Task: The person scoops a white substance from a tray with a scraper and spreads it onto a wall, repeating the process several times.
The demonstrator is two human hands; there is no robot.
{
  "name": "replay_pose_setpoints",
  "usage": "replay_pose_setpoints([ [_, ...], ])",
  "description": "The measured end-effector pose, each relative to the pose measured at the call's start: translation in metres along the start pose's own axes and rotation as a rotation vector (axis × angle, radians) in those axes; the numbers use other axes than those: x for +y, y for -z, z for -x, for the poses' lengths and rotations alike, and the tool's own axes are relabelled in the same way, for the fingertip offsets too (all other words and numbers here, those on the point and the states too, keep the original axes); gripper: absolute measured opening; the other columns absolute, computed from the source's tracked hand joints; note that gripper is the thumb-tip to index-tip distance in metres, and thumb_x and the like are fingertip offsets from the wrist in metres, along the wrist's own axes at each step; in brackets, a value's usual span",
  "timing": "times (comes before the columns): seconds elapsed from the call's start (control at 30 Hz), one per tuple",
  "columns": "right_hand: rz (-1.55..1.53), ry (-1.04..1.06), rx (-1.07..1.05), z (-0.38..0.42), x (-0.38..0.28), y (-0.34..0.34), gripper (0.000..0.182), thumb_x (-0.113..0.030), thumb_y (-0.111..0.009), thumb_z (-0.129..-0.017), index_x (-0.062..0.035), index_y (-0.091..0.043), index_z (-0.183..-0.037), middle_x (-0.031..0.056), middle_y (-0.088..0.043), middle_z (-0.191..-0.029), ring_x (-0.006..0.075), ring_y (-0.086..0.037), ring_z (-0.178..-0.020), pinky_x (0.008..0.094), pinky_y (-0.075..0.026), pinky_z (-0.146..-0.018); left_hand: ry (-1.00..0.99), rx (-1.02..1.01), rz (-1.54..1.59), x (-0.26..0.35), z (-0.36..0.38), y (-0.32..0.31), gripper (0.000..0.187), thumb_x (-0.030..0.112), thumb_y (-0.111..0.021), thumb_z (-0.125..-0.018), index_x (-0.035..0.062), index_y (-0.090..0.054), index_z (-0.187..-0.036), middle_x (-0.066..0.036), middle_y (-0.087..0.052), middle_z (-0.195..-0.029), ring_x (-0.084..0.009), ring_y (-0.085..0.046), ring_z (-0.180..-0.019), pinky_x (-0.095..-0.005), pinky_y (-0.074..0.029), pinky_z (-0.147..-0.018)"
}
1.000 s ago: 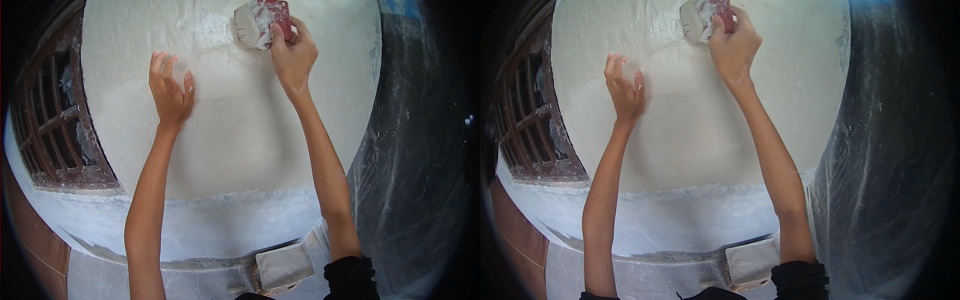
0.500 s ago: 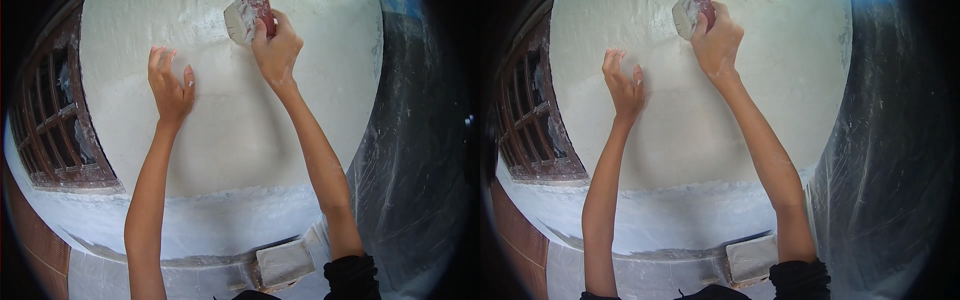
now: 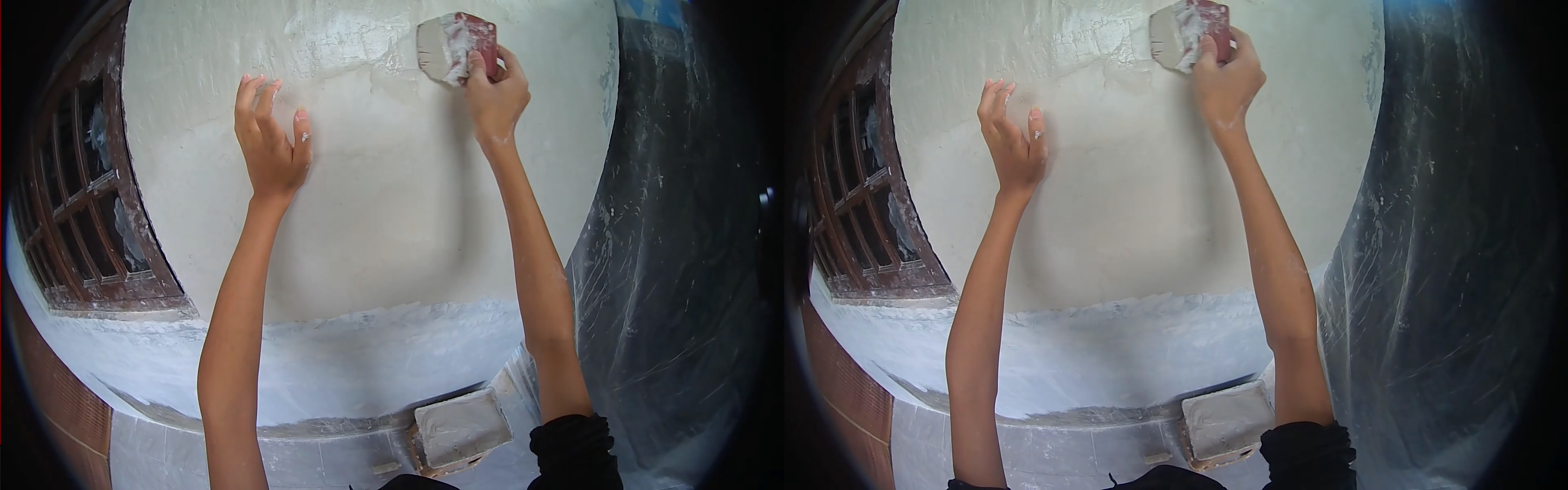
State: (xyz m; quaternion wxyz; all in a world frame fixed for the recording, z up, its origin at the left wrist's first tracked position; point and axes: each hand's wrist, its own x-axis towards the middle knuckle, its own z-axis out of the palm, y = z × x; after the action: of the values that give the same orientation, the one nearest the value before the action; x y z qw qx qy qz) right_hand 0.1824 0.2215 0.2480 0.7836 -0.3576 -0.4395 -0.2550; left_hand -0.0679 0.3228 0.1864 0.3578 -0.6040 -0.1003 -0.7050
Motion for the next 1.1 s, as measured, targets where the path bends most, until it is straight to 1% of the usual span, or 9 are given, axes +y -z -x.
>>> replay_pose_setpoints([
  [0.07,-0.033,-0.060,0.057,-0.015,0.011,0.012,0.031,-0.015,-0.068,-0.088,0.0038,-0.064,-0.112,0.0159,-0.072,-0.080,0.0238,-0.067,-0.066,0.0358,-0.054,-0.070,0.003,0.004,-0.003,0.000,0.000,-0.001,0.050,0.020,-0.054,-0.095,0.0072,-0.034,-0.138,-0.018,-0.037,-0.140,-0.0400,-0.032,-0.139,-0.0526,-0.029,-0.110],
  [0.13,-0.272,-0.235,0.125,-0.026,0.001,0.021,0.034,-0.013,-0.069,-0.091,0.0043,-0.061,-0.119,0.0037,-0.065,-0.072,0.0093,-0.056,-0.056,0.0242,-0.045,-0.052,-0.010,-0.003,-0.003,0.001,-0.001,-0.001,0.049,0.020,-0.054,-0.095,0.0070,-0.035,-0.138,-0.018,-0.038,-0.140,-0.0398,-0.032,-0.139,-0.0523,-0.029,-0.110],
  [0.27,-0.070,-0.082,-0.143,-0.027,0.010,0.004,0.029,-0.010,-0.065,-0.091,0.0046,-0.062,-0.116,0.0133,-0.072,-0.089,0.0169,-0.065,-0.068,0.0305,-0.054,-0.068,-0.004,-0.012,-0.037,0.001,0.000,-0.001,0.049,0.020,-0.054,-0.095,0.0067,-0.035,-0.138,-0.018,-0.038,-0.140,-0.0394,-0.032,-0.139,-0.0521,-0.030,-0.110],
  [0.43,-0.213,-0.148,0.138,-0.047,0.020,0.024,0.029,-0.013,-0.068,-0.090,0.0008,-0.064,-0.115,0.0121,-0.072,-0.084,0.0155,-0.066,-0.070,0.0293,-0.051,-0.064,-0.007,-0.016,-0.039,0.002,-0.001,-0.001,0.050,0.020,-0.054,-0.094,0.0070,-0.035,-0.139,-0.018,-0.038,-0.141,-0.0392,-0.032,-0.139,-0.0523,-0.030,-0.110],
  [0.53,-0.239,-0.062,-0.094,-0.039,0.018,0.013,0.032,-0.012,-0.068,-0.092,0.0051,-0.060,-0.118,0.0058,-0.068,-0.080,0.0085,-0.058,-0.062,0.0256,-0.046,-0.053,-0.012,-0.015,-0.030,0.003,-0.001,0.000,0.050,0.019,-0.054,-0.094,0.0068,-0.036,-0.139,-0.017,-0.038,-0.141,-0.0389,-0.033,-0.139,-0.0520,-0.030,-0.110],
  [0.57,-0.041,-0.070,-0.120,-0.034,0.016,0.010,0.031,-0.015,-0.067,-0.089,0.0029,-0.064,-0.114,0.0160,-0.072,-0.088,0.0207,-0.067,-0.073,0.0332,-0.053,-0.072,-0.016,-0.016,-0.030,0.003,-0.001,0.000,0.050,0.019,-0.054,-0.094,0.0068,-0.036,-0.139,-0.017,-0.038,-0.141,-0.0389,-0.033,-0.139,-0.0520,-0.030,-0.110],
  [0.7,0.039,-0.073,0.193,-0.043,0.018,0.023,0.030,-0.014,-0.068,-0.087,0.0035,-0.065,-0.111,0.0150,-0.072,-0.081,0.0247,-0.069,-0.073,0.0334,-0.053,-0.072,0.001,-0.008,-0.024,0.002,-0.001,-0.002,0.050,0.020,-0.054,-0.094,0.0068,-0.036,-0.139,-0.017,-0.038,-0.141,-0.0384,-0.032,-0.139,-0.0518,-0.030,-0.111],
  [0.93,-0.086,0.154,-0.134,0.023,-0.038,-0.011,0.027,-0.012,-0.067,-0.086,0.0025,-0.065,-0.108,0.0211,-0.070,-0.079,0.0323,-0.070,-0.070,0.0356,-0.054,-0.069,0.004,-0.018,-0.033,0.001,0.000,0.001,0.048,0.022,-0.054,-0.095,0.0068,-0.037,-0.138,-0.017,-0.038,-0.141,-0.0383,-0.032,-0.139,-0.0522,-0.029,-0.110],
  [1.1,0.043,0.211,-0.029,0.020,-0.020,0.000,0.026,-0.011,-0.065,-0.088,0.0028,-0.065,-0.109,0.0198,-0.071,-0.079,0.0300,-0.070,-0.070,0.0357,-0.054,-0.069,0.030,0.009,0.005,-0.002,0.000,0.000,0.048,0.022,-0.053,-0.095,0.0072,-0.037,-0.138,-0.018,-0.037,-0.141,-0.0385,-0.031,-0.140,-0.0521,-0.029,-0.110],
])
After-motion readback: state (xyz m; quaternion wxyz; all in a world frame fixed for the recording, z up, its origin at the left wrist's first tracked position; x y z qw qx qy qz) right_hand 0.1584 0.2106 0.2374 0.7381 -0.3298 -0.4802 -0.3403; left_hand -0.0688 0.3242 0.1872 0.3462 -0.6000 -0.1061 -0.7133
